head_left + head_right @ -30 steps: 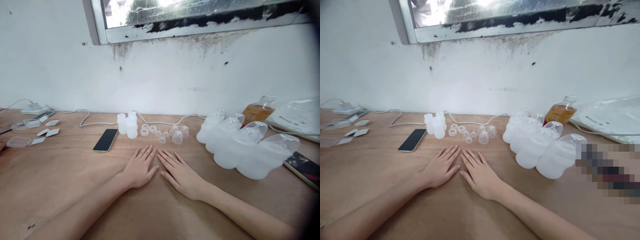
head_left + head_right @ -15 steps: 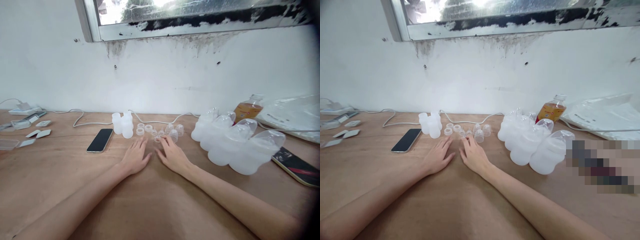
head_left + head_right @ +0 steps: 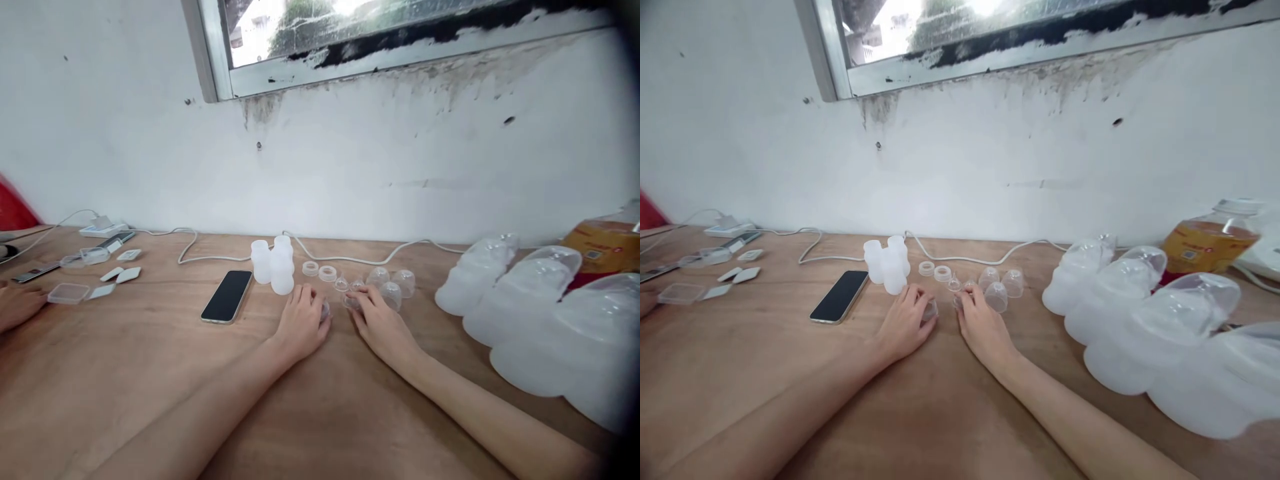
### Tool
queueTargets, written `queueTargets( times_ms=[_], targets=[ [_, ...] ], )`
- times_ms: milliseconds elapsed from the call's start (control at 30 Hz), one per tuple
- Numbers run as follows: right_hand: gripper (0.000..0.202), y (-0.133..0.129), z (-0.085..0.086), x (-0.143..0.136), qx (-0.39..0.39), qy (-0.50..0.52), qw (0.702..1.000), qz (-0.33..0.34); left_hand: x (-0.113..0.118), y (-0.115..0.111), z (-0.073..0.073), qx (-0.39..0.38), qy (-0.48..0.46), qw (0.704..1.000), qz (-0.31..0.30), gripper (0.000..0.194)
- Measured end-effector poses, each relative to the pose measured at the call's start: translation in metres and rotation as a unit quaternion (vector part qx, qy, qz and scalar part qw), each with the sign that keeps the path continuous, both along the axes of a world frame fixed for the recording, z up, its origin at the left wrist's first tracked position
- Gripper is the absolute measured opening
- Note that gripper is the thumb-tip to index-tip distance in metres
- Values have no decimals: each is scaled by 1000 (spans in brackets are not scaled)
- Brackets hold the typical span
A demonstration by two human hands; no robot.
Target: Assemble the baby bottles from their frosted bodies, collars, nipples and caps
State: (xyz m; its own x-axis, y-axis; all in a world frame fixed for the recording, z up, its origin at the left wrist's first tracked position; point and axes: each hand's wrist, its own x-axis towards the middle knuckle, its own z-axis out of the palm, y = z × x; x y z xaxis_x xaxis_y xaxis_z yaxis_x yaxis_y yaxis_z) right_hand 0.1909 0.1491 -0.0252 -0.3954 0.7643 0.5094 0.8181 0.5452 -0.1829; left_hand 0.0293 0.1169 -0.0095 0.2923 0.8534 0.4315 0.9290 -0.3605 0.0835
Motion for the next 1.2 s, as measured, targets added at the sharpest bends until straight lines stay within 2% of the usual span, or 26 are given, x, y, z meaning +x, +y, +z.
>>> queueTargets(
  times_ms=[200, 433, 567, 800, 1033, 1200],
  targets=[
    [20, 2, -2, -1, 39, 15, 998, 51, 0, -1, -2, 12, 7, 1000, -10, 19],
    [27, -8, 4, -1, 31, 41, 996, 78, -2, -10, 2, 25, -35, 998, -51, 31],
    [25, -15, 5, 4, 27, 78, 991, 106, -5, -11, 0, 19, -87, 993, -79, 31],
    [18, -12, 5, 7, 26, 116, 984, 134, -15, -4, -7, 19, -161, 986, -35, 38],
    [20, -15, 7, 5, 27, 136, 979, 150, -14, -2, -12, 8, -155, 987, -37, 38],
    [24, -14, 7, 6, 13, 164, 976, 141, -12, -11, -5, 32, -132, 990, -44, 39]
  ],
)
